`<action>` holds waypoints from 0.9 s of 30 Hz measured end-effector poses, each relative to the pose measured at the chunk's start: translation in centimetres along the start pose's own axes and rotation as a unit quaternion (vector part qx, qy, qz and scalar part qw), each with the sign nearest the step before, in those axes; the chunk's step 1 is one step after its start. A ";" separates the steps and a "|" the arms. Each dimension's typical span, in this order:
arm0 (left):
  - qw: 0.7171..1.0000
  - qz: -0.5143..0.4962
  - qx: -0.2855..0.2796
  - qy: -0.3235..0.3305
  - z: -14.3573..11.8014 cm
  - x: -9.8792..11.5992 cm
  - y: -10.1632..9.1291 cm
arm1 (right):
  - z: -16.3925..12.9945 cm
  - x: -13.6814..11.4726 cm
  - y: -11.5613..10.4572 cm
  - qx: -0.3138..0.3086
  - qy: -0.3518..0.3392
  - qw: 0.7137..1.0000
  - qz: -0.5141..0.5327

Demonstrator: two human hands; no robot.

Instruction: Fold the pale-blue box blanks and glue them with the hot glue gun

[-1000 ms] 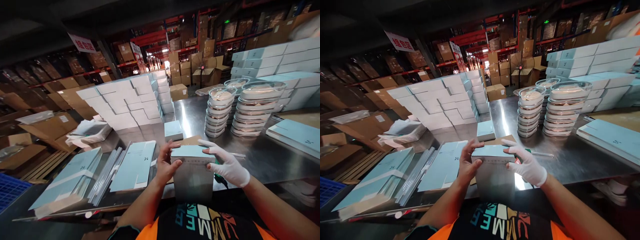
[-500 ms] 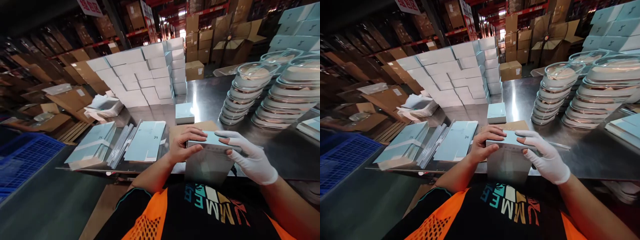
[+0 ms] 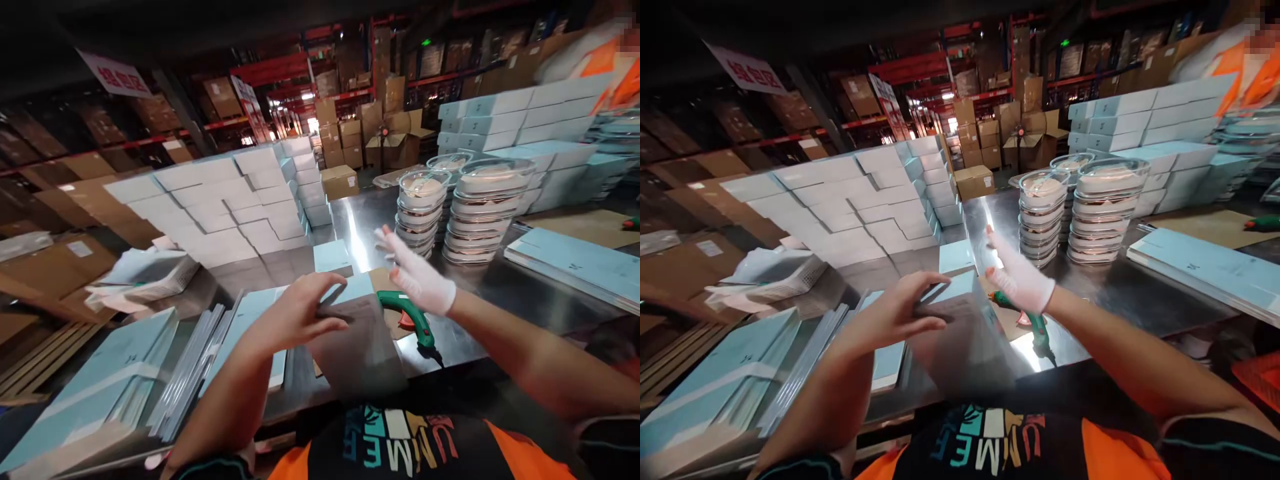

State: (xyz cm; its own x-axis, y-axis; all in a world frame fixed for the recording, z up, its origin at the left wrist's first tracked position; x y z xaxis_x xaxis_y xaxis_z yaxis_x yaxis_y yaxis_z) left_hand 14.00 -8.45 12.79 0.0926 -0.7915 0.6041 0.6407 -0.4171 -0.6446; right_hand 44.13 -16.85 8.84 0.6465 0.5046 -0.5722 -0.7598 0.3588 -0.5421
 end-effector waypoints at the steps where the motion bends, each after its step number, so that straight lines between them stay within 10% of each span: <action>1: 0.997 -0.018 0.064 -0.026 -0.5 -0.7 -0.7 | 1.8 1.4 -2.0 0.052 0.032 0.997 -0.045; 4: 0.942 -0.109 0.296 -0.115 -2.6 -4.2 -2.4 | 6.9 5.5 -7.7 0.185 0.122 0.958 -0.182; 7: 0.869 -0.214 0.412 -0.171 -4.6 -8.0 -1.5 | 10.2 8.3 -10.5 0.209 0.147 0.942 -0.219; 13: 0.838 -0.306 0.384 -0.238 -7.2 -11.5 4.9 | 12.6 9.8 -12.4 0.241 0.203 0.915 -0.250; 19: 0.850 -0.290 0.350 -0.267 -8.5 -12.2 8.3 | 12.5 3.9 -15.5 0.310 0.159 0.905 -0.245; 24: 0.856 -0.308 0.328 -0.254 -8.4 -12.1 10.9 | 7.1 -4.6 -11.5 0.251 0.100 0.962 -0.019; 27: 0.852 -0.346 0.299 -0.257 -8.6 -12.1 12.9 | 3.6 -7.5 -7.6 0.103 0.142 0.983 0.051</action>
State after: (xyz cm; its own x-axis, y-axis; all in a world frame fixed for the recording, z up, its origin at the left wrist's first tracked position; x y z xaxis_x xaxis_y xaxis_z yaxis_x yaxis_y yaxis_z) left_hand 14.53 -8.14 -6.84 -0.2418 -0.0856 0.9665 0.9367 -0.2804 0.2095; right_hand 44.87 -20.53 19.48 0.5364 0.3176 -0.7819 -0.8012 0.4829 -0.3535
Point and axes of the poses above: each hand's wrist, its own z-axis towards the middle knuckle, its own y-axis out of the palm, x = y × z, the point moved 1 cm from there along z, towards the middle knuckle, and after that the axes turned 1 degree about y, right-handed, at the moved point
